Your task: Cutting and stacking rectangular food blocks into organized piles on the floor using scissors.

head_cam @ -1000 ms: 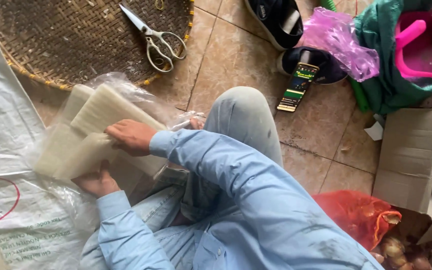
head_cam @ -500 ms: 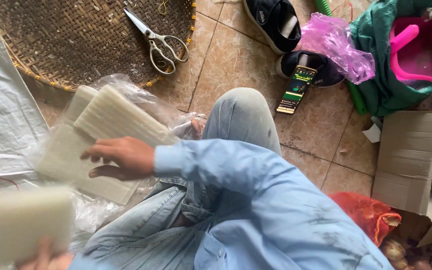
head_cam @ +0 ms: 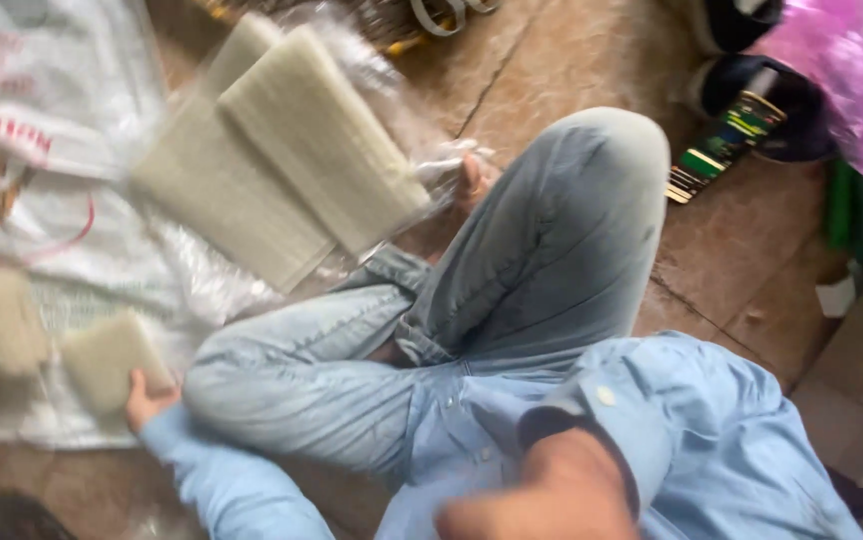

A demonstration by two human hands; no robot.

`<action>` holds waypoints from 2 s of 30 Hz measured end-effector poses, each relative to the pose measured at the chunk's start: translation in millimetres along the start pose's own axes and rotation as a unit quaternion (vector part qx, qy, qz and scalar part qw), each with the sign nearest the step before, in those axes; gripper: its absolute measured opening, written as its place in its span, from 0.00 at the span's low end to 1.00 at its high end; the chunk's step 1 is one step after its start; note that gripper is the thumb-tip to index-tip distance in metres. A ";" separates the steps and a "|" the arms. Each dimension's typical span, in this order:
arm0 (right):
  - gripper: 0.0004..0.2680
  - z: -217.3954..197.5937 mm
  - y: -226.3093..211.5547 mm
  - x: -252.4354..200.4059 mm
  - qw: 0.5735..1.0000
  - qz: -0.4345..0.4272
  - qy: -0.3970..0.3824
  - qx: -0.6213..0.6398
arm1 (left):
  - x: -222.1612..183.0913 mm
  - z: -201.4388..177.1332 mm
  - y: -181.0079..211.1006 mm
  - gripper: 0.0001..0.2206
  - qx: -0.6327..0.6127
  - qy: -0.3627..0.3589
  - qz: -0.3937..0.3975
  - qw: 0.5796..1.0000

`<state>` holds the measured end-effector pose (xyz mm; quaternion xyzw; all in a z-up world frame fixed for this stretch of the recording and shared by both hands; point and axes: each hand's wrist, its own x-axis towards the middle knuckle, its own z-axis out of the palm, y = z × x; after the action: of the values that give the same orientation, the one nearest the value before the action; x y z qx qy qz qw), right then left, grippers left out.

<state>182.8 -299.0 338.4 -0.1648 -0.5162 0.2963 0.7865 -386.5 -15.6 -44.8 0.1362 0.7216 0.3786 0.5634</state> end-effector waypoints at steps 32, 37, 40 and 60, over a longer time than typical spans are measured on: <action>0.21 -227.6 282.3 -112.5 0.571 0.654 0.111 -0.484 | -137.4 349.6 -185.0 0.24 0.119 -0.300 0.189 0.927; 0.18 -206.7 264.5 -93.4 0.588 0.600 0.110 -0.532 | -136.9 351.8 -187.7 0.23 0.121 -0.306 0.201 0.923; 0.17 -211.2 264.7 -99.8 0.627 0.574 0.118 -0.514 | -133.3 352.3 -191.7 0.23 0.134 -0.291 0.209 0.924; 0.14 -146.9 212.5 22.5 0.816 0.562 0.116 -0.075 | -188.8 328.8 -59.1 0.48 -0.055 -0.436 0.123 0.890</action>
<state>260.0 -114.2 173.8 -0.5179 -0.2597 0.6254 0.5227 -9.7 -44.0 22.1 0.3445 0.3592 0.3866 0.7765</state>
